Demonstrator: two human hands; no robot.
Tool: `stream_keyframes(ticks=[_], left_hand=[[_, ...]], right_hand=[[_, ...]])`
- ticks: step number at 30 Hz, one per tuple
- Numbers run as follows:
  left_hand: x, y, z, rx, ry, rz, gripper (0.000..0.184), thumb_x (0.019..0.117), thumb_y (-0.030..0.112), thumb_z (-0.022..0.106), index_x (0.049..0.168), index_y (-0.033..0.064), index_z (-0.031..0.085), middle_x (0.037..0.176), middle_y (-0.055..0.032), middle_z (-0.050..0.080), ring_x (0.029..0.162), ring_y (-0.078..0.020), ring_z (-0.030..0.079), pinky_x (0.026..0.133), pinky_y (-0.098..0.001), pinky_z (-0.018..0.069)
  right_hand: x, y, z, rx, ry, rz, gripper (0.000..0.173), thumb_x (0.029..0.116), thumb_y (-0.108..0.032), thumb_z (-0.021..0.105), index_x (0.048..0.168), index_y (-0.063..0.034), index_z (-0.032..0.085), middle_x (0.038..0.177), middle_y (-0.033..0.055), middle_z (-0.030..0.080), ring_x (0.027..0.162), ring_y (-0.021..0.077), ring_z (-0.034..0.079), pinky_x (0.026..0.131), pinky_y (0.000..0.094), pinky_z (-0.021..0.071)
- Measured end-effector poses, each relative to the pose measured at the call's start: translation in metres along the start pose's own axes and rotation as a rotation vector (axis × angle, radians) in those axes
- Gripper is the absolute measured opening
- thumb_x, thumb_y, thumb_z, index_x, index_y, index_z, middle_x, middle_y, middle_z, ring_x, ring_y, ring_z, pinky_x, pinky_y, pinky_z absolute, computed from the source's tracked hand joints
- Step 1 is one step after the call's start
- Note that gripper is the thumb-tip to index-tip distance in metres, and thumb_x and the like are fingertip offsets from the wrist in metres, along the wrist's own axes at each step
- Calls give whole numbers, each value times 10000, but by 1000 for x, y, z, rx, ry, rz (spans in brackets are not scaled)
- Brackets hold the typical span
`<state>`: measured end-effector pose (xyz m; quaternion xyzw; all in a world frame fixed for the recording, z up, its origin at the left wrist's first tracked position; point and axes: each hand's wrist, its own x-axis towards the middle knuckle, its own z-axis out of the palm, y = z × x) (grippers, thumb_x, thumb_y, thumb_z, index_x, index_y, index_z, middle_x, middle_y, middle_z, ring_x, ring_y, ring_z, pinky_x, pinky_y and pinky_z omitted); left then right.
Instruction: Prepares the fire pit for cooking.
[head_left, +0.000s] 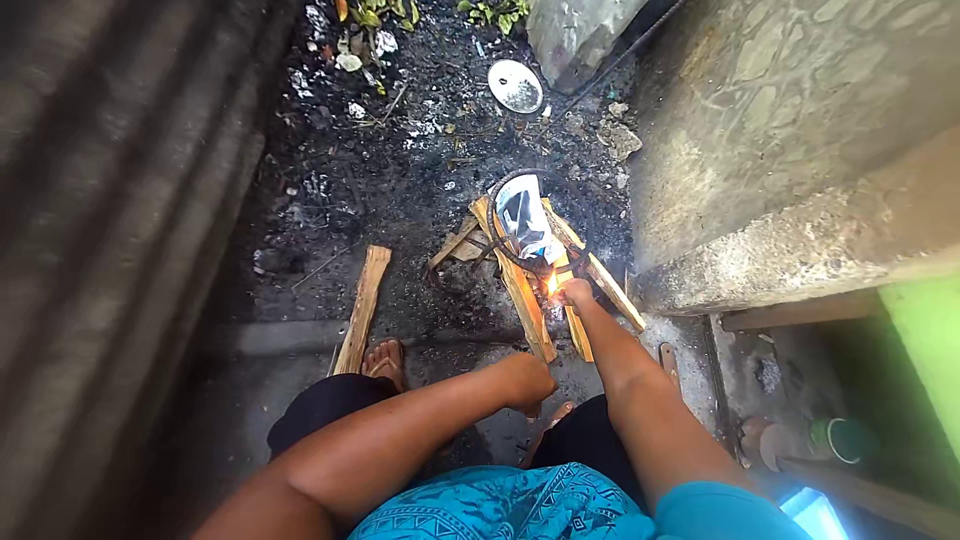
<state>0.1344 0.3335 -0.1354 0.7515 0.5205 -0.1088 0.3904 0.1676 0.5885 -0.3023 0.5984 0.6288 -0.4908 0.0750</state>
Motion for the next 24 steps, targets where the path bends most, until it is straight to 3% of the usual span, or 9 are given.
stream_keyframes(ticks=[4, 7, 14, 18, 24], left_hand=[[1, -4, -3, -24, 30, 10, 427, 929, 283, 746, 1242, 20, 620, 1153, -225, 663, 1079, -431, 654, 839, -627, 530], [4, -3, -3, -14, 32, 20, 420, 927, 292, 746, 1230, 28, 622, 1144, -222, 665, 1068, -431, 658, 826, -626, 536], [4, -3, -3, -5, 37, 26, 421, 940, 304, 736, 1239, 33, 614, 1139, -215, 667, 1069, -420, 662, 832, -620, 536], [3, -5, -4, -3, 39, 29, 434, 938, 297, 736, 1254, 29, 607, 1150, -216, 666, 1079, -418, 660, 842, -614, 534], [1, -9, -4, -12, 47, 18, 435, 934, 296, 741, 1254, 31, 611, 1151, -214, 668, 1081, -418, 660, 841, -615, 536]], right_hand=[[3, 0, -4, 13, 39, -12, 330, 1087, -167, 445, 1326, 0, 599, 1200, 202, 678, 981, 293, 690, 876, 467, 560], [16, 8, -4, 5, 59, -1, 294, 1052, -120, 503, 1318, -31, 590, 1123, 159, 700, 895, 263, 687, 801, 447, 566], [22, 5, 2, -114, 74, -1, 316, 1022, -109, 534, 1312, -9, 608, 1183, 181, 707, 993, 303, 715, 894, 487, 577], [27, 4, 6, -217, 84, -11, 319, 980, -99, 624, 1275, 21, 634, 1217, 227, 681, 1066, 348, 695, 946, 528, 555], [28, 1, 8, -262, 108, -13, 302, 973, -108, 612, 1243, 22, 648, 1200, 231, 685, 1062, 362, 692, 939, 550, 551]])
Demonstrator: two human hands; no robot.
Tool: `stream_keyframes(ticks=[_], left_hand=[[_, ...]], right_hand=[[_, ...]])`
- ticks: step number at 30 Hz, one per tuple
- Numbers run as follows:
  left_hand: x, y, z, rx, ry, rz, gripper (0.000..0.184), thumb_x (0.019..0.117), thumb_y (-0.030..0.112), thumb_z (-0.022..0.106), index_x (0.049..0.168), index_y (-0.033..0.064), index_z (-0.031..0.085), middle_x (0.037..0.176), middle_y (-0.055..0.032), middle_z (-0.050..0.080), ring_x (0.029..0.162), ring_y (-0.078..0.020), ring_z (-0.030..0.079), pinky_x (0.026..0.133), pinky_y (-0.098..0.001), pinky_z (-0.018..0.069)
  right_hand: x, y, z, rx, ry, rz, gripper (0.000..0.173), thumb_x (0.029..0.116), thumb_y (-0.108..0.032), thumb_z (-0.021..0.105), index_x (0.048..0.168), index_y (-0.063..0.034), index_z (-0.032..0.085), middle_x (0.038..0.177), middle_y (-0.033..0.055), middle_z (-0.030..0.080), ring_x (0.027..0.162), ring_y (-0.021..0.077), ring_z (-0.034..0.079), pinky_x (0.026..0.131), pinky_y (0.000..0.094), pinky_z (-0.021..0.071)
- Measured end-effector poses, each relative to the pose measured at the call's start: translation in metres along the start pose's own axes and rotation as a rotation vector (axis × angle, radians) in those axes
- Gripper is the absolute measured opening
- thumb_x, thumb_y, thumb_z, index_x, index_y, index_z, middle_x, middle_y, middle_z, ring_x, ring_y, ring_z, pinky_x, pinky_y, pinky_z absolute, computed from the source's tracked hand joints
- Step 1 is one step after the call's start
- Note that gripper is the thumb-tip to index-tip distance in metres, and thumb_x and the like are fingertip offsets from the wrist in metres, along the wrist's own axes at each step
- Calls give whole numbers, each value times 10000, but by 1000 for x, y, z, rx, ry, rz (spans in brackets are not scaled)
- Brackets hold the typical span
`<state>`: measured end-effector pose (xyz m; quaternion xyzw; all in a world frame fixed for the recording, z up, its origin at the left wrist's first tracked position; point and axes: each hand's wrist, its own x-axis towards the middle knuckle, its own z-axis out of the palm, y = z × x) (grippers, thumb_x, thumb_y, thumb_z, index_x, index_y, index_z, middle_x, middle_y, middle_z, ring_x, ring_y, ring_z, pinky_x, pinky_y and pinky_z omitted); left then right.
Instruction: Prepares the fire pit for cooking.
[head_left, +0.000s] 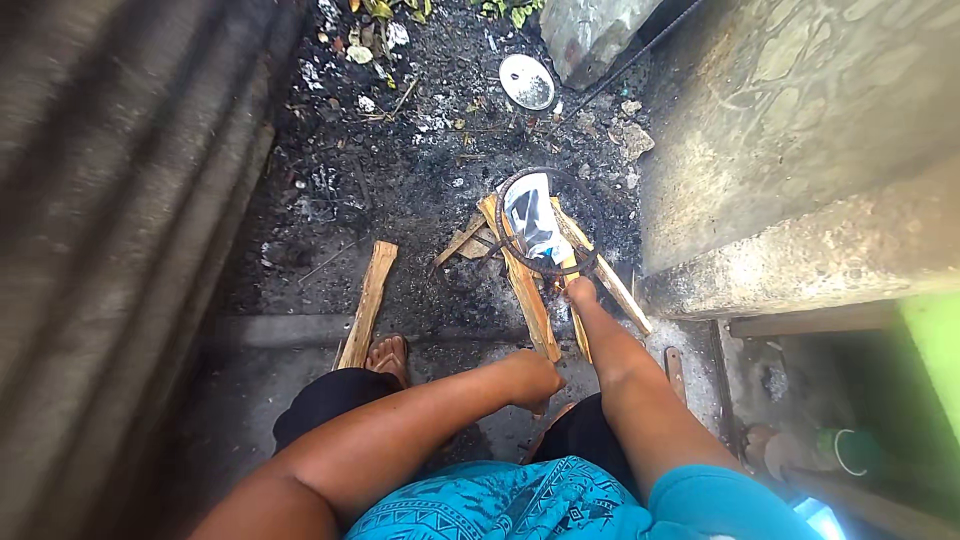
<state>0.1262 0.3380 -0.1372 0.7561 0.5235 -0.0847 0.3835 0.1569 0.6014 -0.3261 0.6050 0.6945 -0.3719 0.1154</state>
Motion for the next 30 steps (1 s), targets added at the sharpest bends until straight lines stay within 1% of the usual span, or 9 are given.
stream_keyframes(ticks=[6, 10, 12, 14, 17, 20, 23, 26, 30], left_hand=[[1, -3, 3, -31, 24, 3, 506, 919, 273, 758, 1325, 41, 564, 1181, -217, 659, 1092, -420, 658, 860, -612, 537], [3, -2, 5, -54, 47, -21, 574, 921, 347, 760, 1328, -11, 570, 1337, -228, 580, 1173, -429, 616, 895, -612, 531], [3, -2, 4, -45, 30, -35, 591, 913, 353, 764, 1323, -32, 582, 1429, -223, 518, 1227, -431, 583, 916, -605, 530], [3, -2, 3, -36, 15, -36, 565, 901, 331, 769, 1295, -38, 602, 1466, -224, 483, 1255, -438, 560, 920, -605, 529], [3, -2, 3, -23, -6, -40, 588, 878, 328, 781, 1324, -5, 593, 1483, -215, 466, 1255, -441, 555, 890, -608, 540], [4, -1, 2, -24, -23, -35, 619, 888, 352, 779, 1378, 36, 570, 1460, -211, 495, 1260, -437, 559, 898, -618, 531], [5, -1, 2, -16, -57, -55, 617, 913, 372, 752, 1404, 61, 545, 1353, -229, 579, 1217, -440, 593, 903, -634, 518], [4, 0, 0, -14, -82, -82, 600, 926, 368, 740, 1399, 62, 534, 1265, -236, 629, 1163, -442, 625, 880, -639, 519], [3, 0, 1, -23, -49, -79, 661, 916, 366, 755, 1450, 86, 486, 1253, -225, 642, 1134, -430, 646, 863, -630, 529]], right_hand=[[-4, -3, -2, -3, -7, 13, 314, 973, -109, 611, 1252, 31, 642, 1205, 234, 682, 1059, 359, 694, 939, 544, 553], [-2, 0, -1, 40, -3, 15, 321, 988, -122, 588, 1271, 26, 622, 1182, 211, 690, 997, 331, 704, 889, 514, 568], [-8, -3, -4, 31, -17, 25, 316, 1004, -126, 558, 1276, 20, 628, 1203, 200, 699, 1032, 332, 709, 917, 519, 565], [-11, -5, -7, 29, -38, 37, 320, 1029, -137, 514, 1288, 15, 626, 1225, 189, 696, 1061, 324, 704, 939, 516, 555], [-12, -5, -7, 57, -32, 42, 320, 1036, -141, 499, 1295, 1, 621, 1199, 170, 710, 1018, 305, 717, 912, 500, 569], [-6, -4, -4, 78, -21, 51, 320, 1033, -150, 520, 1299, -2, 619, 1193, 169, 710, 1002, 294, 721, 900, 483, 575], [9, 5, 5, 124, -8, 38, 304, 1016, -144, 552, 1273, 0, 630, 1148, 168, 710, 927, 269, 719, 849, 448, 585], [7, 3, 5, 132, -20, 52, 308, 1017, -147, 548, 1285, -13, 621, 1159, 157, 711, 928, 256, 720, 848, 437, 584], [7, 2, 6, 115, -19, 42, 293, 1024, -149, 542, 1263, -11, 640, 1148, 166, 711, 944, 269, 721, 867, 451, 584]])
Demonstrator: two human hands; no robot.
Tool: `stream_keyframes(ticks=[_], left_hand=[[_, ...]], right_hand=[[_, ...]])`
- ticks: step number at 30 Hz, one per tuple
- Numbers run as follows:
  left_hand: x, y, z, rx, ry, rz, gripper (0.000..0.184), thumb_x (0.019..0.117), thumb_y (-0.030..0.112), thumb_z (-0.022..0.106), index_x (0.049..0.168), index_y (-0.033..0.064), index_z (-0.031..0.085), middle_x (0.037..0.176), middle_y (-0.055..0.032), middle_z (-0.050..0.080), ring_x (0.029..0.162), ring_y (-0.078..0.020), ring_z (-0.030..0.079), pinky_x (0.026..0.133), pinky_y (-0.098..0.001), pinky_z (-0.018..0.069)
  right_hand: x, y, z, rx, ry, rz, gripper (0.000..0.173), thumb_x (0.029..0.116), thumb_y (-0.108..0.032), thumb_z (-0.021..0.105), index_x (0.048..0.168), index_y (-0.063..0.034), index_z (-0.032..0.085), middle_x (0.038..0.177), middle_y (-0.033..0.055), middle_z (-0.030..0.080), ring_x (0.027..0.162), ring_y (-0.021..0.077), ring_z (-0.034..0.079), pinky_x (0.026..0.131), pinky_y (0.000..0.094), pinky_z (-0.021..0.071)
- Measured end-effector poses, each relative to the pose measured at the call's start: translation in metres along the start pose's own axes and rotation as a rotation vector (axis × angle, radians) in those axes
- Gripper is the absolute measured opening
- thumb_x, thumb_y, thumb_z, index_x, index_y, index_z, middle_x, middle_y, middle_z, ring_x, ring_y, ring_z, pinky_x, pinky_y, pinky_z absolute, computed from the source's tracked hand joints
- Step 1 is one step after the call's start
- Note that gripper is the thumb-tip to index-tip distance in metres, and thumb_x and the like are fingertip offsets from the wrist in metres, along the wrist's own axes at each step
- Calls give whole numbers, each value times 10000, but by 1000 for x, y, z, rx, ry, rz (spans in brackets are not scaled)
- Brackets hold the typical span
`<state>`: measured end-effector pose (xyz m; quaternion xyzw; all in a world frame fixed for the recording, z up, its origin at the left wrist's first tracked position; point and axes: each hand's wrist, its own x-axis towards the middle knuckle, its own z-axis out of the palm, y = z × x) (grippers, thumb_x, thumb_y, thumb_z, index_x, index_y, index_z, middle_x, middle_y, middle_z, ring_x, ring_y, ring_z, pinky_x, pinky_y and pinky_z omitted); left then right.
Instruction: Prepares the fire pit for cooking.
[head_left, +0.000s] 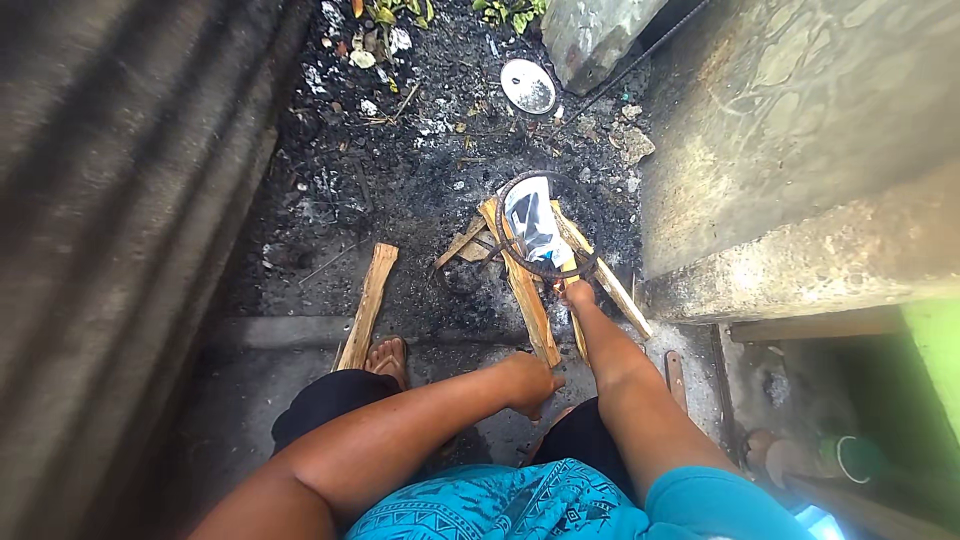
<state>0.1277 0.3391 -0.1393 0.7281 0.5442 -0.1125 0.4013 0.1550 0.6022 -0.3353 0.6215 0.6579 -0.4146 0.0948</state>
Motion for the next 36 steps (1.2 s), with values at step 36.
stream_keyframes(ticks=[36], left_hand=[[2, -1, 0, 11, -22, -7, 604, 900, 346, 774, 1361, 39, 532, 1191, -215, 661, 1103, -421, 655, 847, -621, 529]], right_hand=[[-20, -6, -4, 229, -26, 117, 318, 1000, -106, 579, 1308, -27, 594, 1100, 111, 729, 857, 202, 709, 756, 364, 570]])
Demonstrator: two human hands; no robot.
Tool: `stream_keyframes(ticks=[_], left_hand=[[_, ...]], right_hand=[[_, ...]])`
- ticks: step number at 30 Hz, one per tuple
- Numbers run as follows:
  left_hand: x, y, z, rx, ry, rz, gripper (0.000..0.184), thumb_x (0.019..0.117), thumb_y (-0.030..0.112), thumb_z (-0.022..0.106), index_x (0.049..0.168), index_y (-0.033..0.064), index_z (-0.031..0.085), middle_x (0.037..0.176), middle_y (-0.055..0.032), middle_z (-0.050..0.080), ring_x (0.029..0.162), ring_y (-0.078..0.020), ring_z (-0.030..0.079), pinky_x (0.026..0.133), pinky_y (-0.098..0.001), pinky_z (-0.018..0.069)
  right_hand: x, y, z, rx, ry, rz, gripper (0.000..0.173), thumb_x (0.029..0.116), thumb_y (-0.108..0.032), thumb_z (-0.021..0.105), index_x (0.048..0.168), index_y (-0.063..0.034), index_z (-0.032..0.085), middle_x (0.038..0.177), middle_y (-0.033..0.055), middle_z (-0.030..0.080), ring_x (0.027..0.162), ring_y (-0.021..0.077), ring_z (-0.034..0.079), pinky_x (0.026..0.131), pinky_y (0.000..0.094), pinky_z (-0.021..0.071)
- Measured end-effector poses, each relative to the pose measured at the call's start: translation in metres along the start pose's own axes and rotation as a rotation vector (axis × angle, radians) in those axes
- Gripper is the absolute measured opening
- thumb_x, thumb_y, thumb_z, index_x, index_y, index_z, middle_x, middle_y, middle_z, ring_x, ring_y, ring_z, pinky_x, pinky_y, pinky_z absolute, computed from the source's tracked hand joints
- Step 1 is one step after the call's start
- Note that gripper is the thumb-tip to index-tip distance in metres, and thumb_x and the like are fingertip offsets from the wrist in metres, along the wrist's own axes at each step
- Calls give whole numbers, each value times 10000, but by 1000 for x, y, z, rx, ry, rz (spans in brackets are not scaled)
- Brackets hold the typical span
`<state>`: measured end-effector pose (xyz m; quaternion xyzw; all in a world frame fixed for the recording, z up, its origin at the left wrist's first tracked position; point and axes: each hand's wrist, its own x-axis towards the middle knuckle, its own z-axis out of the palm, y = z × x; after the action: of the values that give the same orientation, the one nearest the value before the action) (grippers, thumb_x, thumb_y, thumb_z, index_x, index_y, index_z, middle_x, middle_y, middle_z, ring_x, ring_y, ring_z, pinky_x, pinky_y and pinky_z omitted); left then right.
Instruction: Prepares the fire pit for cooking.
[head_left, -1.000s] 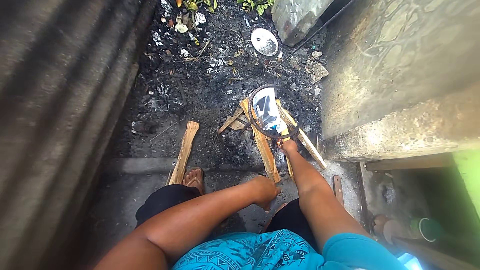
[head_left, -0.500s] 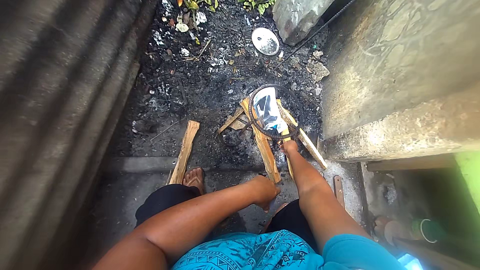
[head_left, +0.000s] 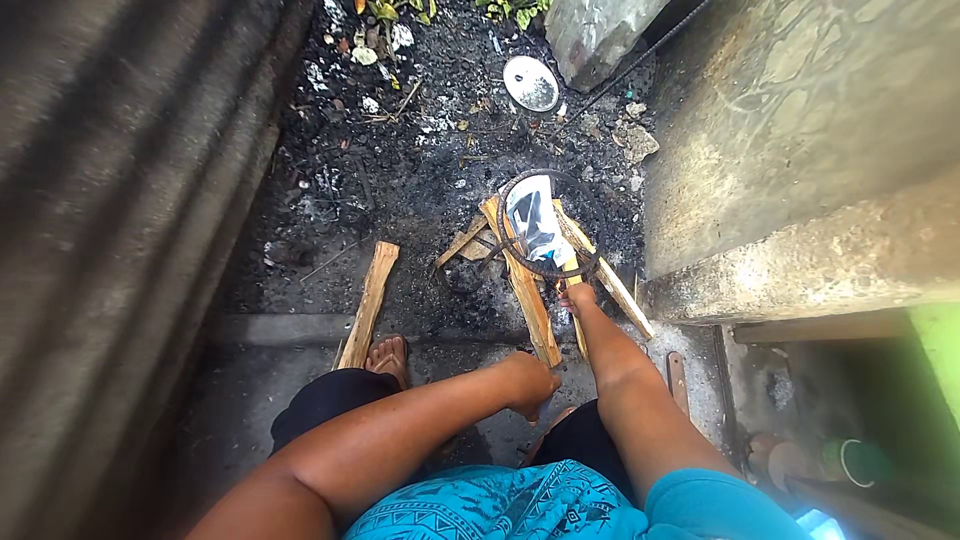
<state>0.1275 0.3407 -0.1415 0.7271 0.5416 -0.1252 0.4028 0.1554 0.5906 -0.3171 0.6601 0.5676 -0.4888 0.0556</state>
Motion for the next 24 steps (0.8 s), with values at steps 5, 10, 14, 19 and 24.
stream_keyframes(ticks=[5, 10, 14, 19, 24], left_hand=[[0, 0, -1, -16, 3, -5, 606, 899, 344, 776, 1367, 44, 536, 1194, -222, 660, 1102, -431, 653, 851, -634, 524], [0, 0, -1, -14, 5, -2, 600, 900, 345, 774, 1360, 41, 537, 1185, -220, 663, 1100, -429, 654, 846, -629, 526], [1, -1, -1, -14, 0, -6, 599, 899, 345, 776, 1356, 39, 540, 1181, -219, 664, 1101, -427, 654, 846, -628, 527], [0, -1, -1, -12, -1, -6, 588, 902, 340, 772, 1350, 37, 541, 1188, -218, 661, 1104, -425, 653, 847, -627, 525], [2, -1, -1, -2, -7, -4, 598, 902, 351, 768, 1355, 38, 535, 1197, -217, 659, 1113, -425, 651, 850, -626, 527]], right_hand=[[-5, -1, 0, 31, -24, 3, 325, 1017, -103, 557, 1327, -6, 577, 1147, 132, 710, 882, 210, 700, 774, 365, 564], [-3, 0, 2, 52, -17, 6, 338, 1029, -119, 558, 1346, -3, 561, 1148, 153, 702, 872, 219, 699, 764, 361, 565], [-3, -1, 2, 63, -16, 9, 333, 1035, -130, 553, 1345, -7, 561, 1141, 147, 709, 874, 221, 703, 764, 365, 566], [-1, 0, 2, 73, -19, 5, 335, 1041, -127, 542, 1356, -12, 551, 1133, 143, 712, 865, 217, 705, 763, 364, 567], [2, 1, 2, 86, 6, 10, 334, 1030, -108, 545, 1352, -21, 552, 1133, 134, 718, 872, 227, 711, 759, 383, 573]])
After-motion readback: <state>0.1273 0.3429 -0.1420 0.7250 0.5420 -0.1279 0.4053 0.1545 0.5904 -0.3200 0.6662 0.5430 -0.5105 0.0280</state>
